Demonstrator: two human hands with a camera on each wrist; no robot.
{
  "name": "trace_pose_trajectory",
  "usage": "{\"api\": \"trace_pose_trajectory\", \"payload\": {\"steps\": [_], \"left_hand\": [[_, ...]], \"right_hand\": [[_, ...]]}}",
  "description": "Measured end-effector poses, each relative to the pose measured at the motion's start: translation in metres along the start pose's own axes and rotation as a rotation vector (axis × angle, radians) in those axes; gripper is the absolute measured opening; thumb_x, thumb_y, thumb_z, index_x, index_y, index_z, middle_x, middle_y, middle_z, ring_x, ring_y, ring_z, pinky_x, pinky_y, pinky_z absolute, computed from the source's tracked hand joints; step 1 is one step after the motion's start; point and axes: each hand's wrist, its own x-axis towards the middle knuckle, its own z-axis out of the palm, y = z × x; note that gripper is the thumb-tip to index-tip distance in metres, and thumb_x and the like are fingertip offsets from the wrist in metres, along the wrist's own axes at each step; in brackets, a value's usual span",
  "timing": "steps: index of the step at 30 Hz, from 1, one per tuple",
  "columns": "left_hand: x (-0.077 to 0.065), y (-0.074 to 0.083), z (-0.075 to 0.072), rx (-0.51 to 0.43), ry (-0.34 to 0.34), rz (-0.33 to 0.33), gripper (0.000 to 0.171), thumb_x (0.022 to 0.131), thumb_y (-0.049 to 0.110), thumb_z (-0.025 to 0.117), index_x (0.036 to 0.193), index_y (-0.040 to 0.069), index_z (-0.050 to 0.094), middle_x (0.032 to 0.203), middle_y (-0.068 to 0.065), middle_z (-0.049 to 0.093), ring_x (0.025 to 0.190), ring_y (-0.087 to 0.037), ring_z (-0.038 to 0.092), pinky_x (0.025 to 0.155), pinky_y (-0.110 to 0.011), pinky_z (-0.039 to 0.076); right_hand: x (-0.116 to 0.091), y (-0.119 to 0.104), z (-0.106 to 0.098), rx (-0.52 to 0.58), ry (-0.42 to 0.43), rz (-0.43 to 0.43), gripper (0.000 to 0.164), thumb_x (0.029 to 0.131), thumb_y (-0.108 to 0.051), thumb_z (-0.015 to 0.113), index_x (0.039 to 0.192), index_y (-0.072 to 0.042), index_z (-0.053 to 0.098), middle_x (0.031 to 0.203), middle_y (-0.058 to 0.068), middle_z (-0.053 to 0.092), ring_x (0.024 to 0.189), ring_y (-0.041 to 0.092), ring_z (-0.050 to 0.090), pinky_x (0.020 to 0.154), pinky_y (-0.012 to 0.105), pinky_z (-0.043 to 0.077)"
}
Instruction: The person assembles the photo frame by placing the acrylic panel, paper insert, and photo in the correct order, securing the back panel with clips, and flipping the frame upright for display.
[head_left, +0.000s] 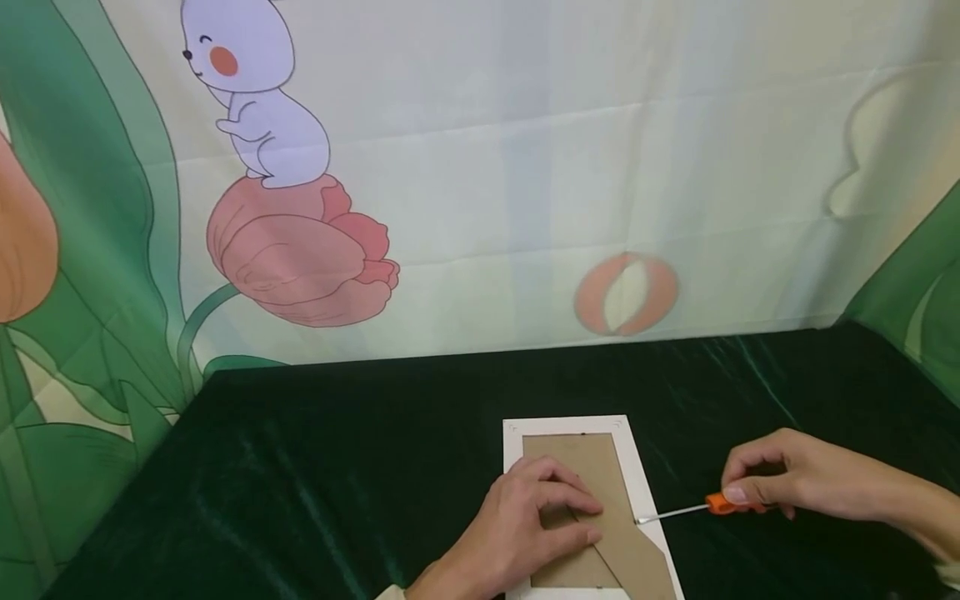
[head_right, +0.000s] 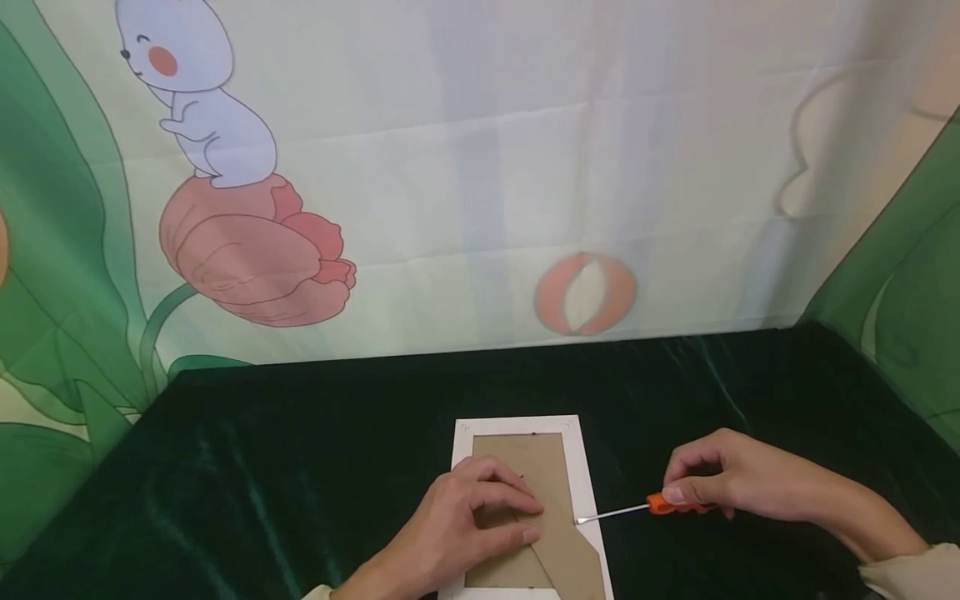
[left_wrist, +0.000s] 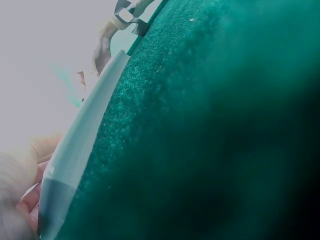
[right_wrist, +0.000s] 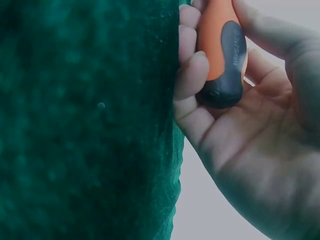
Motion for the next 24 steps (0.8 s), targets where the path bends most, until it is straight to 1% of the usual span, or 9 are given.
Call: {"api": "trace_pose_trajectory", "payload": {"steps": [4,8,14,17,21,24], "left_hand": [[-0.0002,0.0002,-0.0006,-0.005,0.004,-0.004,0.013,0.093,0.020,0.086,0.106,0.020,0.085,0.109,0.020,0.064,0.112,-0.003,0.054,0.101,-0.029,0.047],[0.0002,0.0005,-0.0023,0.000,-0.006,-0.004,0.013,0.093,0.020,0.085,0.106,0.020,0.085,0.109,0.019,0.064,0.112,-0.003,0.054,0.100,-0.029,0.047],[-0.0012,-0.0006,-0.0019,-0.016,-0.016,-0.029,0.014,0.094,0.021,0.085,0.107,0.021,0.085,0.110,0.020,0.064,0.113,-0.003,0.053,0.101,-0.031,0.047],[-0.0012,-0.0005,-0.0006,-0.017,-0.018,-0.038,0.014,0.093,0.021,0.085,0.107,0.021,0.085,0.110,0.021,0.063,0.113,-0.003,0.053,0.102,-0.031,0.046],[0.0000,-0.0001,0.0010,0.005,-0.001,-0.009,0.014,0.093,0.021,0.086,0.106,0.021,0.085,0.109,0.020,0.065,0.113,-0.004,0.054,0.101,-0.030,0.047],[0.0009,-0.0002,0.0022,0.017,0.017,0.011,0.014,0.091,0.020,0.087,0.105,0.020,0.086,0.108,0.019,0.065,0.112,-0.004,0.056,0.099,-0.028,0.048]], "right_hand": [[0.0006,-0.0021,0.0011,-0.007,0.004,-0.017,0.023,0.110,-0.006,0.055,0.102,-0.017,0.073,0.086,0.002,0.065,0.069,0.021,0.060,0.051,0.030,0.051],[0.0011,-0.0041,0.0020,-0.001,0.001,-0.002,0.022,0.110,-0.006,0.054,0.102,-0.017,0.072,0.086,0.002,0.065,0.066,0.021,0.060,0.050,0.029,0.049],[0.0021,-0.0032,0.0024,0.024,-0.021,-0.030,0.023,0.110,-0.005,0.052,0.104,-0.016,0.071,0.086,0.004,0.065,0.065,0.021,0.060,0.049,0.029,0.049],[0.0016,-0.0027,0.0023,0.027,-0.027,-0.022,0.023,0.110,-0.005,0.052,0.104,-0.016,0.071,0.086,0.001,0.065,0.065,0.020,0.060,0.049,0.029,0.049],[0.0000,-0.0027,0.0022,0.036,-0.034,-0.005,0.022,0.110,-0.005,0.052,0.104,-0.015,0.070,0.085,0.001,0.065,0.065,0.020,0.060,0.048,0.029,0.049],[-0.0008,-0.0028,0.0023,0.051,-0.048,-0.005,0.022,0.110,-0.005,0.051,0.103,-0.014,0.069,0.084,0.004,0.064,0.066,0.020,0.060,0.047,0.029,0.048]]}}
